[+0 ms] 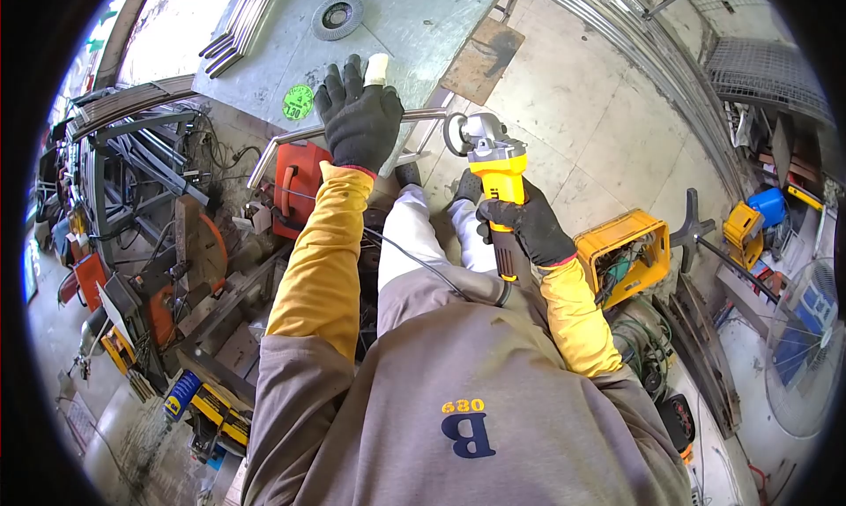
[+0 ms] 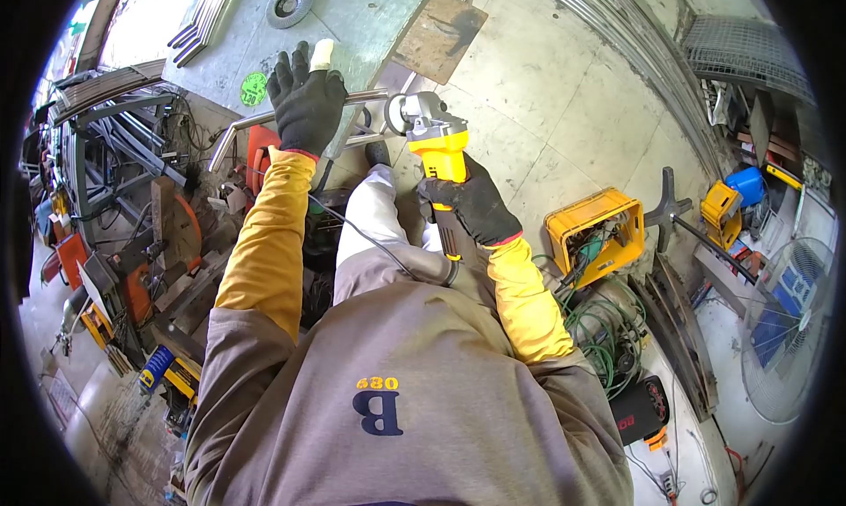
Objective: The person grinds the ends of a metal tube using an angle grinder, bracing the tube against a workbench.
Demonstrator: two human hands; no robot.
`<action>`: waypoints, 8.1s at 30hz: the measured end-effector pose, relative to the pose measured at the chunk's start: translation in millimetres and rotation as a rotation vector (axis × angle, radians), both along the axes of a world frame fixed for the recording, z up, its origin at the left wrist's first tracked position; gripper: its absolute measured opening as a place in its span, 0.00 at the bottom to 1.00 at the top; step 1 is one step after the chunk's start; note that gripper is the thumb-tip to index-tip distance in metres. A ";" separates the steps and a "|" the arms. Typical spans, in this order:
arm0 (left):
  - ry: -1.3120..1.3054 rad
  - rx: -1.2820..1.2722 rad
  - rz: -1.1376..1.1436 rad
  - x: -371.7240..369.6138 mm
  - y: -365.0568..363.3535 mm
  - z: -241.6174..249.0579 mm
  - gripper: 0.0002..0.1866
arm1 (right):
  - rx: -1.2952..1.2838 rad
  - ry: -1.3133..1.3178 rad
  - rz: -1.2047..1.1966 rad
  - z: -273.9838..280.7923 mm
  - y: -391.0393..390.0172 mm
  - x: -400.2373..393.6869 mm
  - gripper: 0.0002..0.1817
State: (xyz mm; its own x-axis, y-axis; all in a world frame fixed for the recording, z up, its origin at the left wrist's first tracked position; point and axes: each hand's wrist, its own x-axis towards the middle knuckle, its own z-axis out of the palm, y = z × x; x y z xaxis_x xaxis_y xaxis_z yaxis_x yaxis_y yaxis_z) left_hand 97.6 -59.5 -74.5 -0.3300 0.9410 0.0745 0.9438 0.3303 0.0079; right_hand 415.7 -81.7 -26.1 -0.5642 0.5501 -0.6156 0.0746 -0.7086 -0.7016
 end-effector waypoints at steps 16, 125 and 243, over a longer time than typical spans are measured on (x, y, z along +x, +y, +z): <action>-0.023 0.020 -0.003 -7.4 14.7 -5.2 0.36 | 0.082 -0.056 0.011 -1.3 4.5 -2.6 0.22; -2.054 1.158 0.845 -66.4 -269.4 101.5 0.32 | 1.897 -0.240 0.733 -18.4 117.8 -289.4 0.14; -0.417 -0.181 -0.219 -87.0 -162.9 110.4 0.36 | 0.951 -0.819 0.506 33.5 1.8 -173.4 0.17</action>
State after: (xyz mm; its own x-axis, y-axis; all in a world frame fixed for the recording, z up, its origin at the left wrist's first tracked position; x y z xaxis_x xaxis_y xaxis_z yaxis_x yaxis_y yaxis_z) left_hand 10.6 -222.4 35.9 -0.0903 0.9772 -0.1923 0.9199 0.1558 0.3598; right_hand 242.3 -79.9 7.5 -0.4881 0.7906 -0.3698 0.8098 0.2522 -0.5298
